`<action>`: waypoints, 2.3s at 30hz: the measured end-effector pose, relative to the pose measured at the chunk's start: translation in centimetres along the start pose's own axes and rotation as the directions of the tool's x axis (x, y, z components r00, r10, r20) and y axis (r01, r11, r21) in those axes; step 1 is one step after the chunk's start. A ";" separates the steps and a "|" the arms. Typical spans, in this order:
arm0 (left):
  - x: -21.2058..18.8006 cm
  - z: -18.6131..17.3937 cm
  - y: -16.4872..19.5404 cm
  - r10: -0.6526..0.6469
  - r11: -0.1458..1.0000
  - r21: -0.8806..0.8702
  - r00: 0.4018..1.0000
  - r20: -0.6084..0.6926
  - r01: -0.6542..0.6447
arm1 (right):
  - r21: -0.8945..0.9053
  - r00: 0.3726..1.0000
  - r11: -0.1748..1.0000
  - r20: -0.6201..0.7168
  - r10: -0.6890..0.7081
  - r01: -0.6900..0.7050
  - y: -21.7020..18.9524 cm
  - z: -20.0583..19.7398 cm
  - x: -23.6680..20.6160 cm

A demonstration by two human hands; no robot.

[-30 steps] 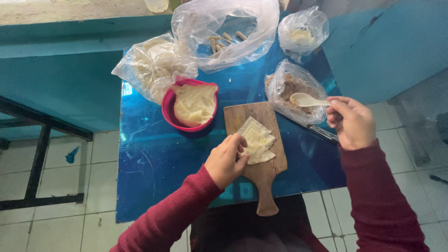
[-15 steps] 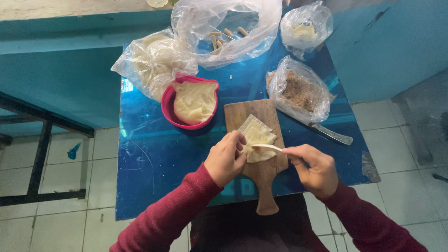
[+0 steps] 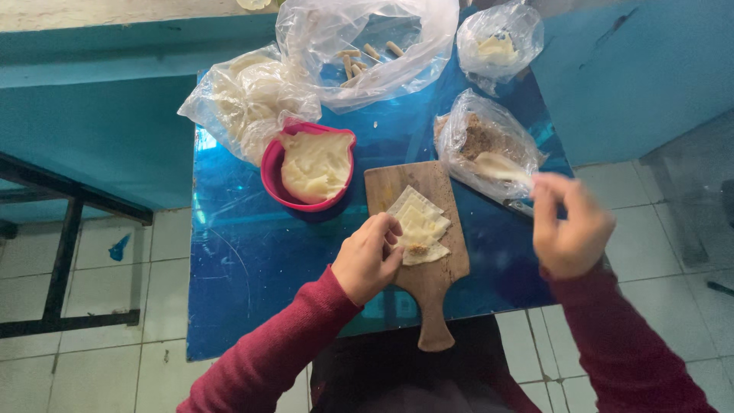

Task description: The person places a square pastry wrapper on a small wooden board, spoons filling from a plastic bag onto it, and folds the wrapper over the filling by hand. Finished folded pastries are stacked on the board and a bowl of filling is refilled from a bag.

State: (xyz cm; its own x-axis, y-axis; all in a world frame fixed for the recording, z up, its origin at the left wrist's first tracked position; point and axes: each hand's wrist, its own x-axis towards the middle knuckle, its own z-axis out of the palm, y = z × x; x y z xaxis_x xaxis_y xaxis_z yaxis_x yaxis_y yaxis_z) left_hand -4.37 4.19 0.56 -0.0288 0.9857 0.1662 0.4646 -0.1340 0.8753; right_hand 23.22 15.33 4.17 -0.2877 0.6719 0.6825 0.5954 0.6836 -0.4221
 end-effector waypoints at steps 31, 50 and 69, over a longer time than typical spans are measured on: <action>0.0 -0.1 -0.1 -0.012 1.000 -0.025 1.000 0.010 0.012 | 0.379 0.784 0.718 0.493 0.376 -0.583 -3.5 1.8 -2.9; 0.1 0.0 -0.1 -0.033 0.999 -0.025 0.999 0.005 0.033 | 0.357 0.883 0.864 0.433 0.184 -0.356 -4.1 1.6 -3.5; 0.0 0.8 -0.4 0.009 0.997 -0.072 0.998 -0.069 -0.013 | 0.410 0.705 0.583 0.517 0.485 -0.701 -2.0 1.8 -4.3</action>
State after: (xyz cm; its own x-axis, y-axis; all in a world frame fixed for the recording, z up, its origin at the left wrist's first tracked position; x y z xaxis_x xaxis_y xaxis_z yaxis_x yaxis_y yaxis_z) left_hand -3.88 4.36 -0.18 -0.0856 0.9751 0.2045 0.4003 -0.1543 0.9033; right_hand 21.93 11.53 1.01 -0.3019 0.9528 -0.0317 0.2412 0.0442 -0.9695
